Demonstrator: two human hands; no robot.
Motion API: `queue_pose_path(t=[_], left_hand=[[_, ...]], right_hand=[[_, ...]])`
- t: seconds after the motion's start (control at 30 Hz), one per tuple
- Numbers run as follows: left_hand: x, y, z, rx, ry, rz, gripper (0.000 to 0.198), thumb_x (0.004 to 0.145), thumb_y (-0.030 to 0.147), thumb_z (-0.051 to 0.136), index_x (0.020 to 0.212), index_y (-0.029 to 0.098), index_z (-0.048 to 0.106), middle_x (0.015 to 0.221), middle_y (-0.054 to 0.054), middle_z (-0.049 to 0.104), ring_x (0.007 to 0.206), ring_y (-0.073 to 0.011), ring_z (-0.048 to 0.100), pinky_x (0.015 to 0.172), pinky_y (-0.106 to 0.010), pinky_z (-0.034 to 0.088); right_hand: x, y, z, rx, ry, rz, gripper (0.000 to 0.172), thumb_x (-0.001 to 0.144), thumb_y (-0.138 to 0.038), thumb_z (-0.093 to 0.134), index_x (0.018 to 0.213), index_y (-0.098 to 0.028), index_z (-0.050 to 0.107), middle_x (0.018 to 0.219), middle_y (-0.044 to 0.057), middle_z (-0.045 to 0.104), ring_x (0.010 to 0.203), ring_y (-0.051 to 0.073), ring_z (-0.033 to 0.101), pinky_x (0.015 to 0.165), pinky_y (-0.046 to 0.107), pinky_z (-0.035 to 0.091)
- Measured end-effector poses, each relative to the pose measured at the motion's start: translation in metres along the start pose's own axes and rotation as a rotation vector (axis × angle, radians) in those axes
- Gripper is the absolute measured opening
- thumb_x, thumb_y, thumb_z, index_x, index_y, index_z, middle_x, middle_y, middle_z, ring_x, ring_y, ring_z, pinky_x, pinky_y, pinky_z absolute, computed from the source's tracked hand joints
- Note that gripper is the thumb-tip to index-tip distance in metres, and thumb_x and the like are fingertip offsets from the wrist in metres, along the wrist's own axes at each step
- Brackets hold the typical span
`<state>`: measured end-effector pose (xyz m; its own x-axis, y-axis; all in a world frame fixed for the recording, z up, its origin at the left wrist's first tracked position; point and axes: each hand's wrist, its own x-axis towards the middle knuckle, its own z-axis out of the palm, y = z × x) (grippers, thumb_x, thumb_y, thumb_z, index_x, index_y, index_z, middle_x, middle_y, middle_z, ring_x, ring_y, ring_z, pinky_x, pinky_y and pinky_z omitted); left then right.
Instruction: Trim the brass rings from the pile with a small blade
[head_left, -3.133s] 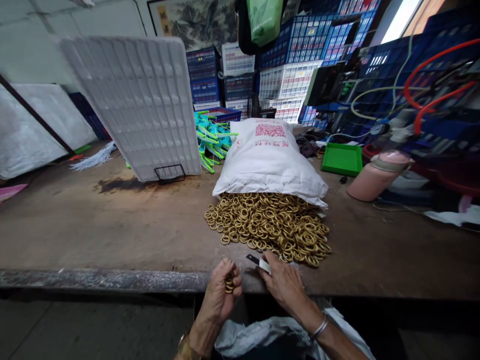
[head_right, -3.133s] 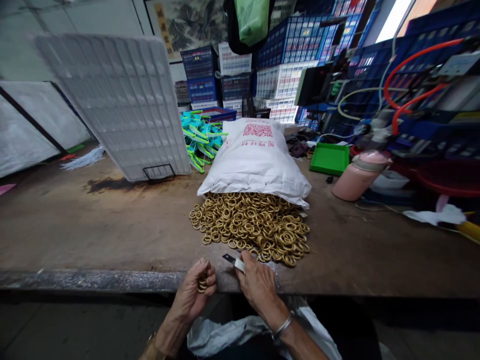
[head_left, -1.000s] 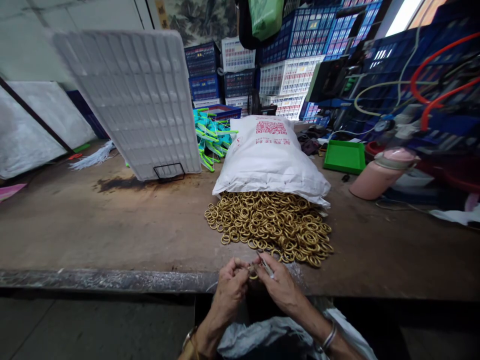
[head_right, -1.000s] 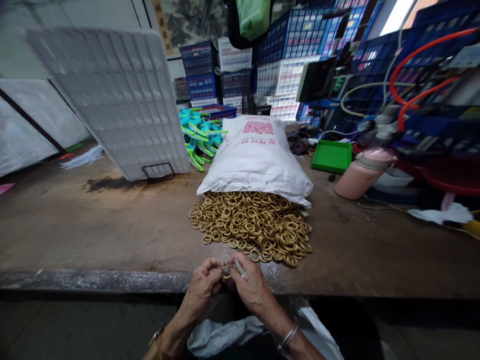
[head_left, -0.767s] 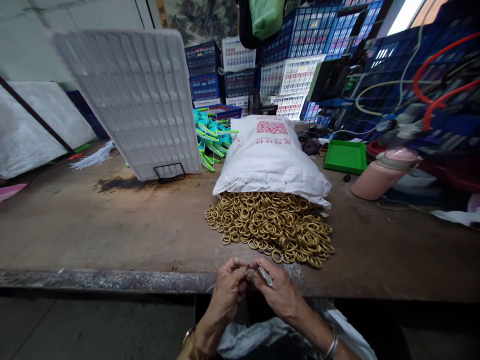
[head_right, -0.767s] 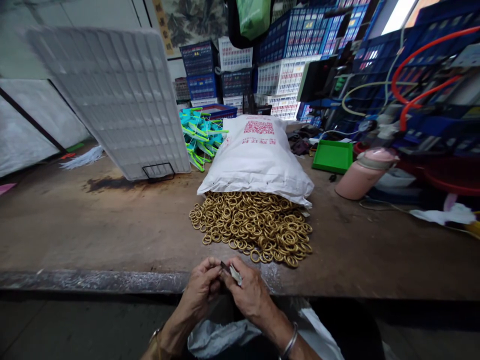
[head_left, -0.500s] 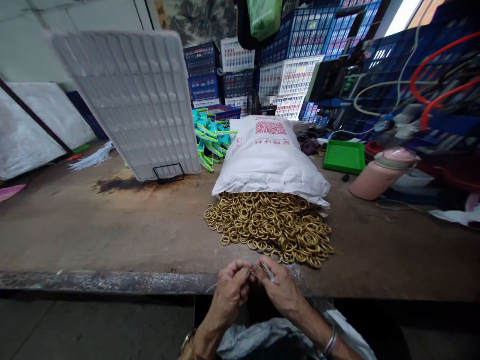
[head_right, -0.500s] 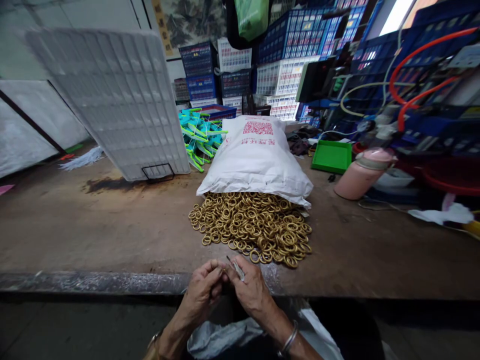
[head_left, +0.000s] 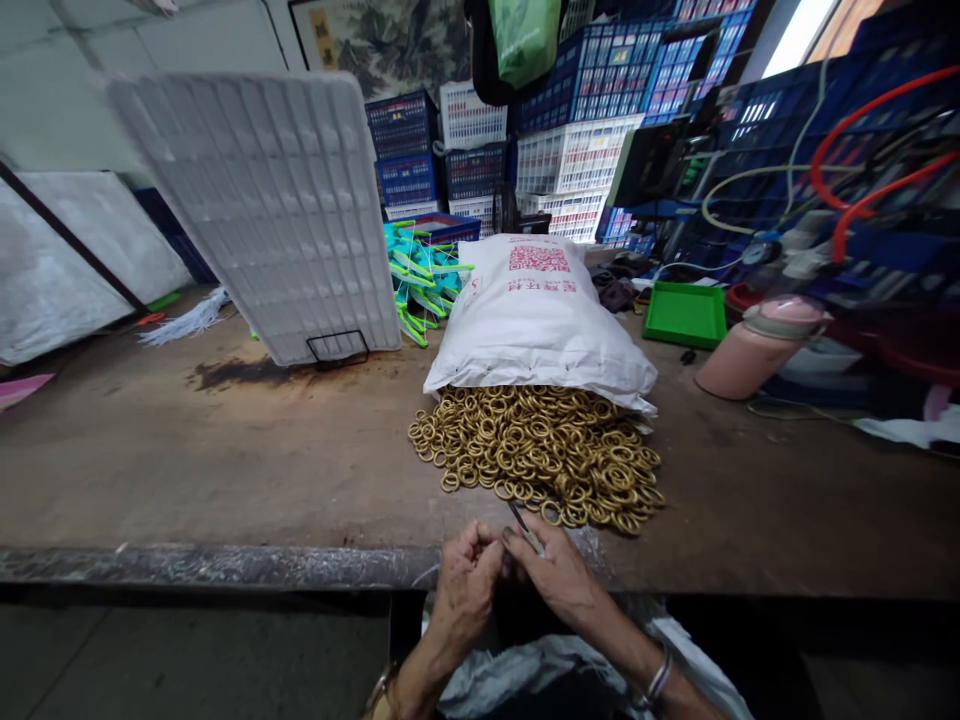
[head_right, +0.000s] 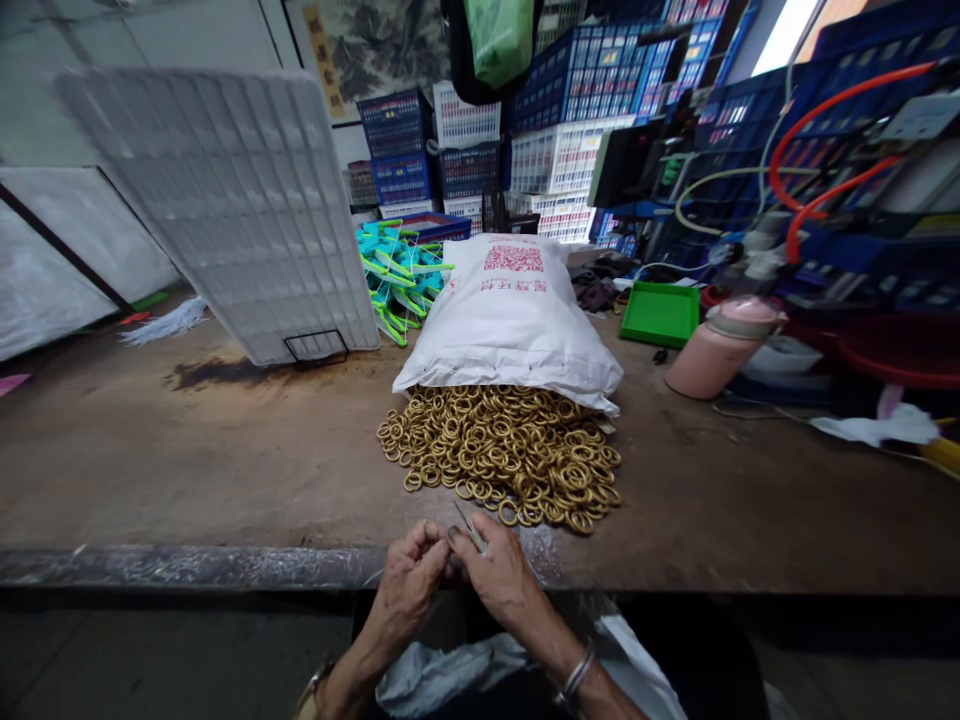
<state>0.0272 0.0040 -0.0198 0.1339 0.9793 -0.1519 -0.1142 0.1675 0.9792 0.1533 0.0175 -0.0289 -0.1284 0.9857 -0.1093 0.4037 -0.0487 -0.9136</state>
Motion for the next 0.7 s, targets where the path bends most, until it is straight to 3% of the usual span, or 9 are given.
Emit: queue_pose_path(t=[0.13,0.3,0.7], left_hand=[[-0.001,0.002,-0.001,-0.03,-0.073,-0.05,0.024,0.073,0.035,0.054,0.06,0.014,0.049,0.05,0.003,0.048,0.044,-0.0062,0.039,0.046,-0.019,0.029],[-0.003,0.009,-0.004,-0.135,-0.163,-0.198,0.03,0.072,0.043,0.056,0.067,0.014,0.051,0.048,0.005,0.046,0.035,-0.0022,0.026,0.037,-0.018,0.015],[-0.007,0.006,-0.006,-0.357,-0.237,-0.188,0.028,0.074,0.041,0.055,0.071,0.014,0.049,0.063,0.002,0.051,0.036,-0.0002,0.026,0.034,-0.017,0.014]], right_hand=[[0.0,0.003,-0.001,0.112,-0.076,0.037,0.029,0.077,-0.044,0.041,0.068,-0.018,0.049,0.05,-0.005,0.046,0.047,0.009,0.042,0.047,0.021,0.033],[-0.002,-0.006,-0.006,0.116,-0.023,0.019,0.027,0.076,-0.043,0.044,0.062,-0.019,0.046,0.047,-0.006,0.044,0.048,0.009,0.041,0.05,0.021,0.033],[-0.003,-0.016,-0.006,0.102,-0.03,-0.003,0.033,0.078,-0.043,0.039,0.058,-0.018,0.047,0.048,-0.004,0.047,0.05,0.01,0.042,0.051,0.022,0.034]])
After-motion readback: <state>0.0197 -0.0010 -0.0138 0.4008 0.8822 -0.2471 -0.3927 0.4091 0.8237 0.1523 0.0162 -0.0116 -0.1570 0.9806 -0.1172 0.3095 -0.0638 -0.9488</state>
